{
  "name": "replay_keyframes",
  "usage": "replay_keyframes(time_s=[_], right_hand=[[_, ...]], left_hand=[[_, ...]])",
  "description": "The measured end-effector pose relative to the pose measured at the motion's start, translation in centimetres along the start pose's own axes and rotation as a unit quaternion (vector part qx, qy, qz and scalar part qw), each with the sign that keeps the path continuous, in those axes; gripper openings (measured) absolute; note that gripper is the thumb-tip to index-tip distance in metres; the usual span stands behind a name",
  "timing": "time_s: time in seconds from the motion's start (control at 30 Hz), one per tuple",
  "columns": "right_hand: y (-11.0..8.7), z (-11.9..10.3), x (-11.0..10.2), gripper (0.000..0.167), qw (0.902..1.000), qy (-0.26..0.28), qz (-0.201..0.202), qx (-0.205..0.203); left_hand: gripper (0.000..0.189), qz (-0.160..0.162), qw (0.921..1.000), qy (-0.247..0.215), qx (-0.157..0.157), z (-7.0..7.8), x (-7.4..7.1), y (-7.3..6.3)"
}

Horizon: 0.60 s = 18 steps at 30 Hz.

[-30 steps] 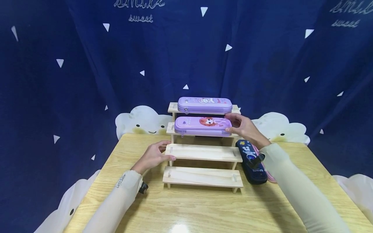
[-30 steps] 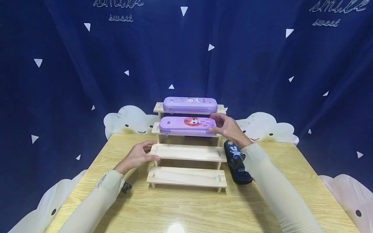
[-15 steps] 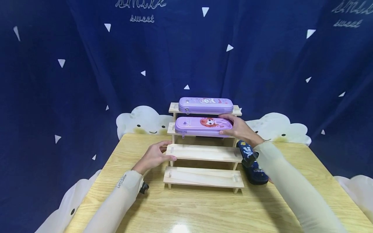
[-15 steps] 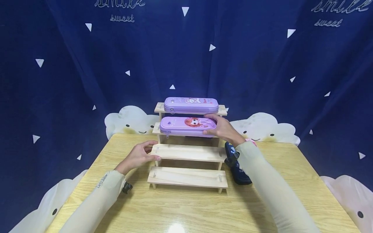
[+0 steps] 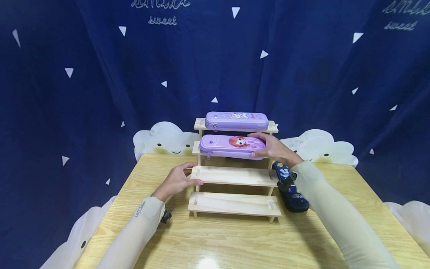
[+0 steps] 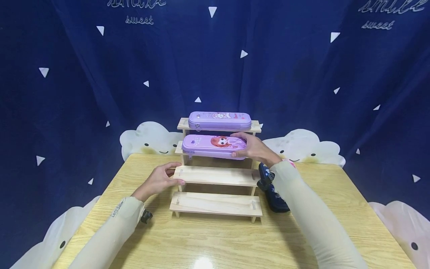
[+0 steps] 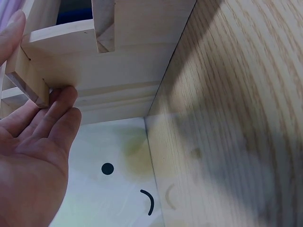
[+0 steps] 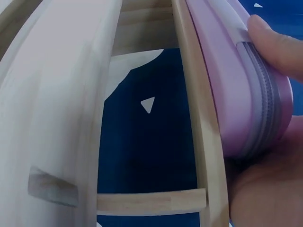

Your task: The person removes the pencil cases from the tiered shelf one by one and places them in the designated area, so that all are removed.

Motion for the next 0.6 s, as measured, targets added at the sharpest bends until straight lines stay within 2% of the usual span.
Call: replay_keyframes(time_s=[0.33, 0.6], right_hand=[[-0.8, -0.5, 0.5, 0.070, 0.9993, 0.022, 0.025, 0.015], [-1.4, -1.3, 0.8, 0.071, 0.9987, 0.020, 0.046, -0.004]], left_hand=[[0.081, 0.002, 1.0000, 0.003, -0.005, -0.2, 0.1, 0.1], [0.082, 0.010, 0.9999, 0.012, -0.007, -0.1, 0.0, 0.2]])
Point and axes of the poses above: each hand's wrist, its own y-axis towards the middle knuckle, its own x-axis out of the palm, z = x × y, the point moved 2 cm from there along y, towards the middle knuckle, and after that the axes turned 14 degrees about -x, right-handed, at the moved point
